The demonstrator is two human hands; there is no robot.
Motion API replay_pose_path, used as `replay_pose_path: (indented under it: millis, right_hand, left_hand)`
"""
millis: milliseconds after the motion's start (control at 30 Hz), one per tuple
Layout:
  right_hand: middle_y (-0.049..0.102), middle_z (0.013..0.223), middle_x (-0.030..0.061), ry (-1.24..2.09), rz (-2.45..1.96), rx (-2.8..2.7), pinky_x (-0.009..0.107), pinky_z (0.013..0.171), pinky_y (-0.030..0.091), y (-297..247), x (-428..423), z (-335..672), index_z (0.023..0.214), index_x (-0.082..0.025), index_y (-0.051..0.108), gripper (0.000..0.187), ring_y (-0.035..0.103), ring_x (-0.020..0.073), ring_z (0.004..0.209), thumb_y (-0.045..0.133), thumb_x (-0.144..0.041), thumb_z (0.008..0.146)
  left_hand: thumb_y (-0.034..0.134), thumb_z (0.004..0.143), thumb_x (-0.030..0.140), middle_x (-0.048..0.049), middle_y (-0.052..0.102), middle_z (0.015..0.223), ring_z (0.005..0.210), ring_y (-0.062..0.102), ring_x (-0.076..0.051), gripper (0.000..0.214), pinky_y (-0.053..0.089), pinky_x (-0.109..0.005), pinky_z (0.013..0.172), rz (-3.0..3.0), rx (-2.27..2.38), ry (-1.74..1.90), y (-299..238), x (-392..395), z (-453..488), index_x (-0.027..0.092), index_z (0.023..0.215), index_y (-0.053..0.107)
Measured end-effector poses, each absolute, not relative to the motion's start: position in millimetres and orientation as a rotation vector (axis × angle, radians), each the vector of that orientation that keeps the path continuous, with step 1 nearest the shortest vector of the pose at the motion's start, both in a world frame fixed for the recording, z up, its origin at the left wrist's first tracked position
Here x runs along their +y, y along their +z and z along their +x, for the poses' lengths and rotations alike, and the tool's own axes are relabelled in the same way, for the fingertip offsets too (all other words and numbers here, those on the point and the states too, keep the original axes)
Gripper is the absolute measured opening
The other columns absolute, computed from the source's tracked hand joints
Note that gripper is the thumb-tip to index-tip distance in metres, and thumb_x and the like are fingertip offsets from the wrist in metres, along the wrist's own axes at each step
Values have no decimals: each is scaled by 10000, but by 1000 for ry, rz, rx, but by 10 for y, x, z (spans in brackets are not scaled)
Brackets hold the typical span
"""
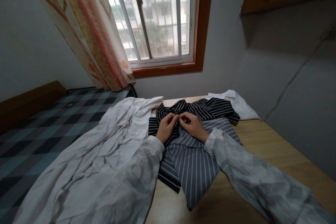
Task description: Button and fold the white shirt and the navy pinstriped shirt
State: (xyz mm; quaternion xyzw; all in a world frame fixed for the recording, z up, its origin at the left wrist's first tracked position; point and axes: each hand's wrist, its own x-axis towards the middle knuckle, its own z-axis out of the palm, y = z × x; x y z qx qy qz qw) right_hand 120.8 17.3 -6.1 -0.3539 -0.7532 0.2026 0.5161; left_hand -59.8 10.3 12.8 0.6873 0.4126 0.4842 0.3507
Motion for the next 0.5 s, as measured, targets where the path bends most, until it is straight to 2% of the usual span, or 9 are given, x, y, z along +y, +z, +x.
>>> replay_pose_path:
  millis: [200, 367, 500]
  right_hand:
    - [720, 874, 14, 557, -857, -1793, 318, 734, 484, -70, 188, 1219, 966, -237, 732, 131, 618, 192, 766, 626, -315, 980]
    - [705, 871, 11, 571, -854, -1786, 315, 737, 481, -61, 177, 1215, 955, -235, 714, 134, 616, 188, 766, 617, -320, 987]
    - [684, 864, 9, 557, -862, -1750, 315, 731, 484, -62, 185, 1217, 934, -232, 679, 113, 611, 185, 760, 610, -308, 980]
  left_hand:
    - [750, 905, 604, -16, 685, 857, 757, 569, -159, 417, 463, -278, 706, 1730, 1090, 1335, 98, 150, -610, 188, 912, 715]
    - [764, 888, 607, -23, 698, 820, 740, 584, -162, 432, 470, -275, 667, 1696, 1086, 1300, 83, 183, -633, 175, 897, 749]
    - [809, 853, 565, -27, 723, 844, 719, 599, -153, 412, 488, -276, 663, 1662, 1077, 1303, 38, 208, -639, 169, 961, 772]
